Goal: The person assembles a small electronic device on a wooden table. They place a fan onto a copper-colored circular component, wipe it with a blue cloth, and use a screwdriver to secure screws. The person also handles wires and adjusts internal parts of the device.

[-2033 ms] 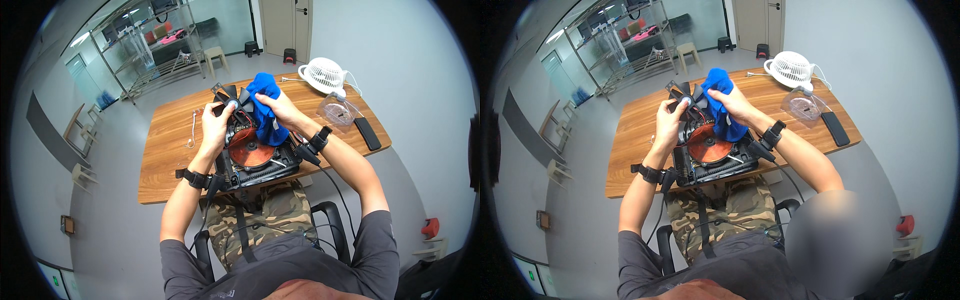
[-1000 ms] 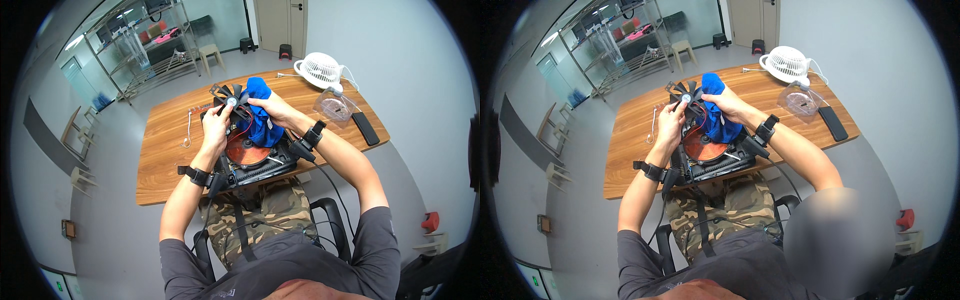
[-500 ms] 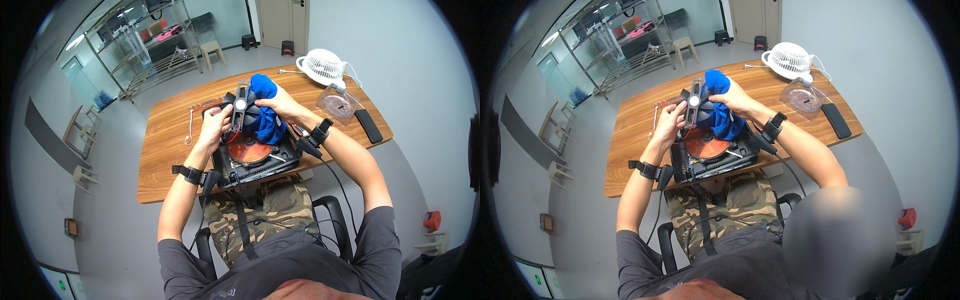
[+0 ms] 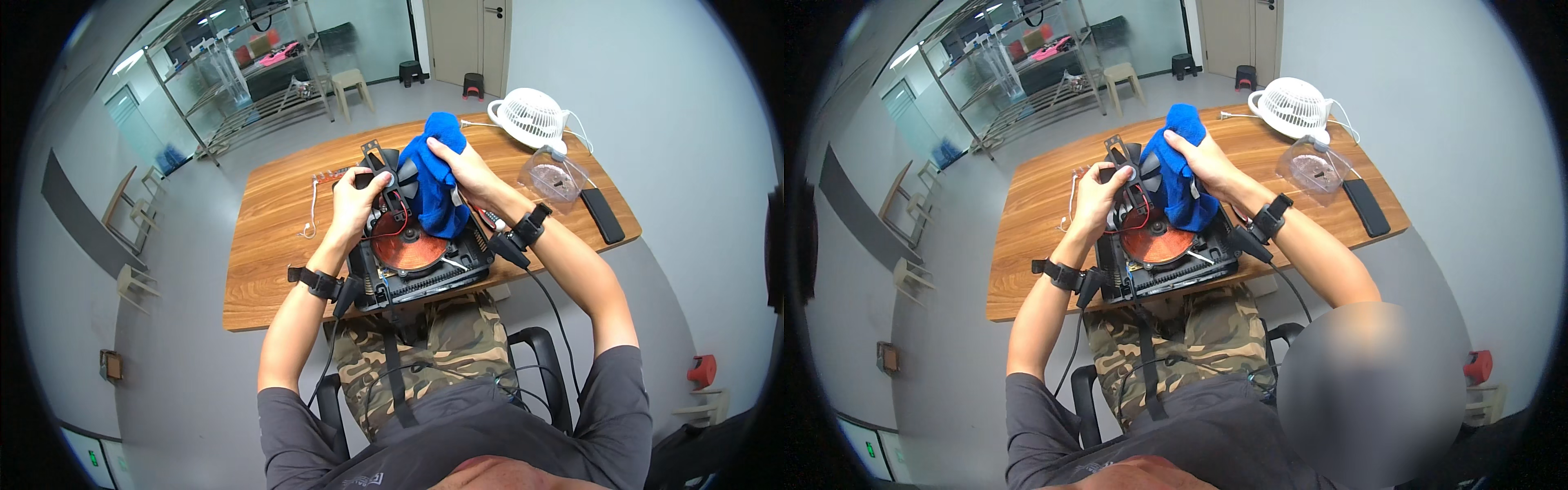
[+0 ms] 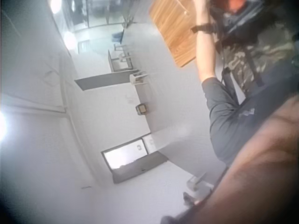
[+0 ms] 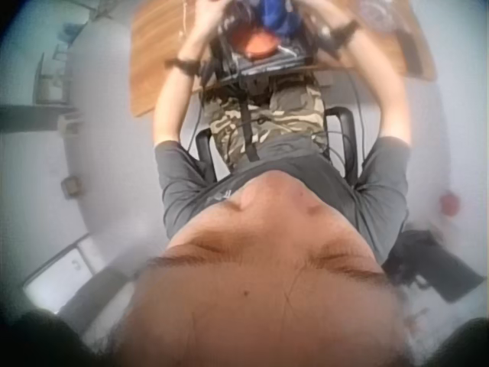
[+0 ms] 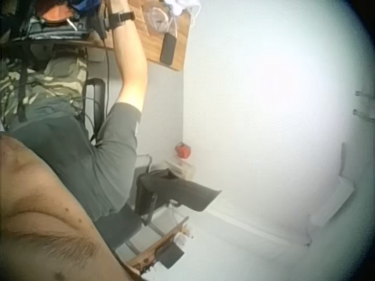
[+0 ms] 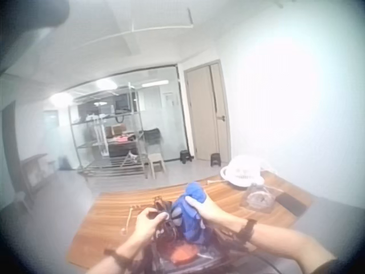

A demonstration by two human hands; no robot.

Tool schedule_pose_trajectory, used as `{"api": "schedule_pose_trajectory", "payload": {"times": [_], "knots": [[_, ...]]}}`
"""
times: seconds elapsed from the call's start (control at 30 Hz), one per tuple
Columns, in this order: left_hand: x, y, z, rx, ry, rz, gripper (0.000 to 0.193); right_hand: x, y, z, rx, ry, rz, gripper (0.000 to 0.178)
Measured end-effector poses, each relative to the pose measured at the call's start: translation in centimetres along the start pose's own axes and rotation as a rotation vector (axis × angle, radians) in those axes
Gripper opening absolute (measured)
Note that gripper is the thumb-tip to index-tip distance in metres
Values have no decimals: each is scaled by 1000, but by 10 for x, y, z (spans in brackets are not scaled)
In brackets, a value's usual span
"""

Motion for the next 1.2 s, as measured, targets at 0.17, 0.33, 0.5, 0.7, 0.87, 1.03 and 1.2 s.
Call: {"api": "schedule_pose_trajectory", "payload": {"times": [0.17, 0.33, 0.5, 0.7, 0.87, 1.03, 1.2], "knots": [[-2, 6, -2, -16, 51, -45, 37, 3, 10, -9, -100, 83, 156, 61], [-10, 14, 1, -6, 59, -51, 36, 6, 7, -23, -401, -205, 115, 62], [-20, 17, 1, 132, 74, -32, 42, 9, 6, -33, -672, -349, -61, 55], [-15, 20, 0, 98, 105, -117, 38, 13, 27, -19, -799, -468, -251, 50], [-21, 9, -13, 111, 201, -138, 36, 38, 9, 1, -741, -410, -438, 53], [-6, -6, -6, -39, 121, -130, 41, 43, -10, -4, -69, -61, 54, 38], [1, 4, 11, -15, 119, -150, 42, 16, 11, -16, -166, -32, 150, 33]]}}
Point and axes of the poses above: each hand's wrist, its own x-axis towards the middle knuckle, its own y-axis out of the palm, z = x × y, the point moved 2 cm from there along x, towards the middle knuckle, and after that the axes turned 4 degrees about -z, right-handed, at the moved point
